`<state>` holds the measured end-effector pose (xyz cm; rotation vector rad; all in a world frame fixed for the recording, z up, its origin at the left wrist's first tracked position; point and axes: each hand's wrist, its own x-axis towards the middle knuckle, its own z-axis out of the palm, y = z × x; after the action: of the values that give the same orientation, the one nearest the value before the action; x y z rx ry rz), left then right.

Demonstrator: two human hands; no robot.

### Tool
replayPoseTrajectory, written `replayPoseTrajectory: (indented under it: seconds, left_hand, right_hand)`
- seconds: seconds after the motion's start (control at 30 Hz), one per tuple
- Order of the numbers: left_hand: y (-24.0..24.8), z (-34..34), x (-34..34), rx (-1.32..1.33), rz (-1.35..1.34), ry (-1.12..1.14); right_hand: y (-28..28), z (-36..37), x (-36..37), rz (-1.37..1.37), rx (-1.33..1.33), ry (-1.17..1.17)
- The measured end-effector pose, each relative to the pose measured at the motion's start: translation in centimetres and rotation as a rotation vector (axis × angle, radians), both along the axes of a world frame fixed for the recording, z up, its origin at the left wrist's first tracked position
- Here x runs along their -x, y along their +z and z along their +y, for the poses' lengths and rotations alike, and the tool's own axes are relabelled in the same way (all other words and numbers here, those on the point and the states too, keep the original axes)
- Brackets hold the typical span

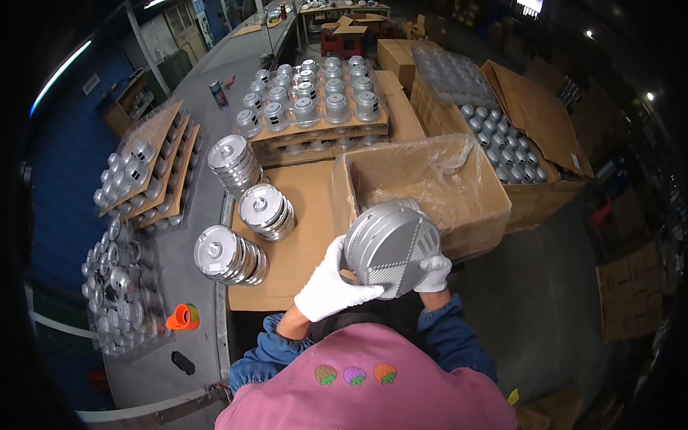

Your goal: The person packs metal filter housing and a stack of vents into a cardboard box by hand, placing a cardboard sheet between layers.

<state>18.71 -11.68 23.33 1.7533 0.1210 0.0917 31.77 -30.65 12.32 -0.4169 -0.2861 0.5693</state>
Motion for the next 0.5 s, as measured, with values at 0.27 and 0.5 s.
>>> replayPoseTrajectory:
  seconds: [0.27,0.5]
  left_hand:
    - [-7.7,0.8,-1.9,0.256,-0.273,-0.122]
    - [-8.5,2.1,-2.4,0.532,-0.192,-0.226]
  right_hand:
    - [6.3,-0.4,-0.2,-0.971,0.581,-0.360]
    - [11.2,1.1,0.6,-1.472,0.756,-0.446]
